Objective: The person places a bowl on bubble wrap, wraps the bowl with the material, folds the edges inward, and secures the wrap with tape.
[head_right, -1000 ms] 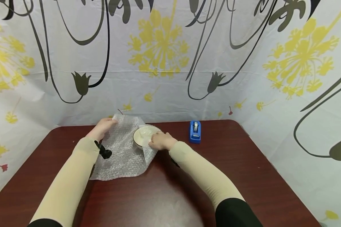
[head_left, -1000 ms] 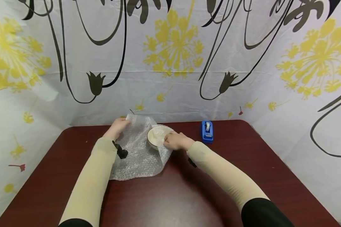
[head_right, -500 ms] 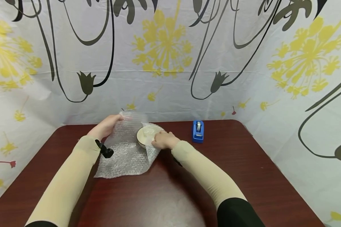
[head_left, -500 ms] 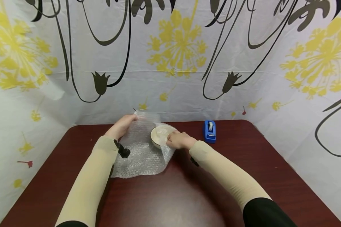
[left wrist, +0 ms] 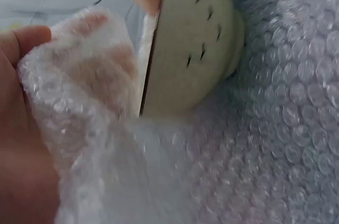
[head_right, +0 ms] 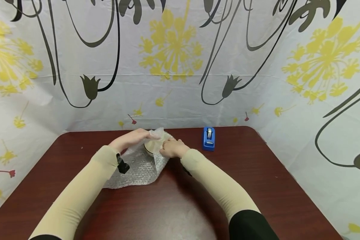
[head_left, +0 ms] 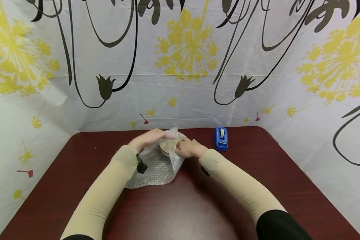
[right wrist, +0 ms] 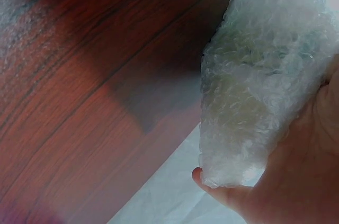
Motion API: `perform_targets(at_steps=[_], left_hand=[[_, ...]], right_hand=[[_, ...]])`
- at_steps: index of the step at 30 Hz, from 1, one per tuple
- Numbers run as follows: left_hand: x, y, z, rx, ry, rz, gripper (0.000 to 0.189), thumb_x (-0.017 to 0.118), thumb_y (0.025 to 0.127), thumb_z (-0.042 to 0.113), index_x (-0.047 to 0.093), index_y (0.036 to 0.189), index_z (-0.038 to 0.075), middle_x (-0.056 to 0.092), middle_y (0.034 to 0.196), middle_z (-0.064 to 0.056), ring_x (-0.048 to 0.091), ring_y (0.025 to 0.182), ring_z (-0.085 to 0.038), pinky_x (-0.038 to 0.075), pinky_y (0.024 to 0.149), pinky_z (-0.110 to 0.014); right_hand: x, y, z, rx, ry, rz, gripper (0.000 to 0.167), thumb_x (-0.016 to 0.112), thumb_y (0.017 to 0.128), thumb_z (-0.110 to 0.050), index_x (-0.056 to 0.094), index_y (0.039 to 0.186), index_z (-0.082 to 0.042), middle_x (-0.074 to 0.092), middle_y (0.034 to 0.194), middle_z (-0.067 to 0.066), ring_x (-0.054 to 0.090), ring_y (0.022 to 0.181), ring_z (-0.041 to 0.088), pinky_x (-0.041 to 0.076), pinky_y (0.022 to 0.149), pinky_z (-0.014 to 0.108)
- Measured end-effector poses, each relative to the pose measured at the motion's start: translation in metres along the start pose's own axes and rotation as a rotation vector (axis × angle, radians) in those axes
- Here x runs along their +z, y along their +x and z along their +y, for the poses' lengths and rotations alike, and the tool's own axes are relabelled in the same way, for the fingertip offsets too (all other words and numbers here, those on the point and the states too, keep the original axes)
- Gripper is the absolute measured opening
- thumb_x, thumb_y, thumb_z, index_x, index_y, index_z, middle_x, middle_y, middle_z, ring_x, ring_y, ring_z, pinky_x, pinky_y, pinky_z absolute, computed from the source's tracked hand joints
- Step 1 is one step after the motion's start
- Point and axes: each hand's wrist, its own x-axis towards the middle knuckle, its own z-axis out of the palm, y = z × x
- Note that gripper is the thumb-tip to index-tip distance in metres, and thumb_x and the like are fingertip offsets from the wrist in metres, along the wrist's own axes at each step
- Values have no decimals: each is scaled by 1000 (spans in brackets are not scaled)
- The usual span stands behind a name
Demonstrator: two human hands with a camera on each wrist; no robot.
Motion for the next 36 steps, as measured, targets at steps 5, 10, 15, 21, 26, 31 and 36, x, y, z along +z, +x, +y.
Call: perform_targets(at_steps=[5, 10, 15, 21, 26, 31, 36], left_hand=[[14, 7, 3, -26, 162, 4, 40, 37, 100, 23, 73, 105, 5, 68, 106, -2, 58, 106, -20, 41, 100, -39], [21, 10, 3, -71, 324, -4, 37, 42, 101, 31, 70, 114, 10, 64, 119, -2, 55, 113, -21, 44, 96, -41], [28, 13, 8, -123, 450, -26, 36, 45, 101, 37, 68, 116, 14, 63, 120, -3, 57, 107, -23, 45, 87, -40], [34, 21, 11, -161, 547, -54, 29, 42, 99, 34, 67, 97, 18, 64, 103, 2, 56, 93, -18, 45, 81, -36], [38, 28, 16, -161, 631, -151, 35, 37, 102, 30, 64, 90, 11, 60, 96, -6, 52, 85, -19, 42, 80, -36], [41, 27, 17, -197, 515, -258, 51, 35, 103, 37, 52, 139, 7, 45, 145, -10, 45, 126, -21, 37, 104, -37], [38, 24, 17, -247, 339, -329, 59, 33, 102, 42, 26, 154, 16, 17, 160, -7, 19, 144, -23, 24, 114, -38]], right_hand=[[0, 0, 0, 4, 9, -14, 46, 34, 103, -35, 53, 139, -13, 47, 144, 2, 26, 141, 23, 20, 112, 56], [0, 1, 0, -1, 1, 1, 46, 34, 103, -35, 56, 136, -12, 47, 143, 3, 29, 139, 23, 22, 111, 56], [1, 2, 1, -1, -5, 21, 48, 34, 103, -38, 54, 138, -11, 46, 145, 5, 28, 140, 23, 23, 110, 55], [3, 4, 5, -13, -6, 29, 51, 31, 104, -41, 52, 141, -12, 43, 147, 6, 26, 141, 24, 22, 111, 55], [4, 2, 12, -70, -26, 79, 46, 35, 103, -37, 59, 132, -12, 50, 141, 7, 35, 136, 26, 27, 107, 56], [5, -4, 16, -135, 45, 177, 40, 44, 102, -34, 59, 134, -16, 52, 140, 5, 41, 134, 25, 13, 110, 64], [6, -9, 18, -242, 154, 319, 29, 55, 99, -24, 67, 124, -14, 67, 118, 2, 59, 114, 20, 11, 112, 62]])
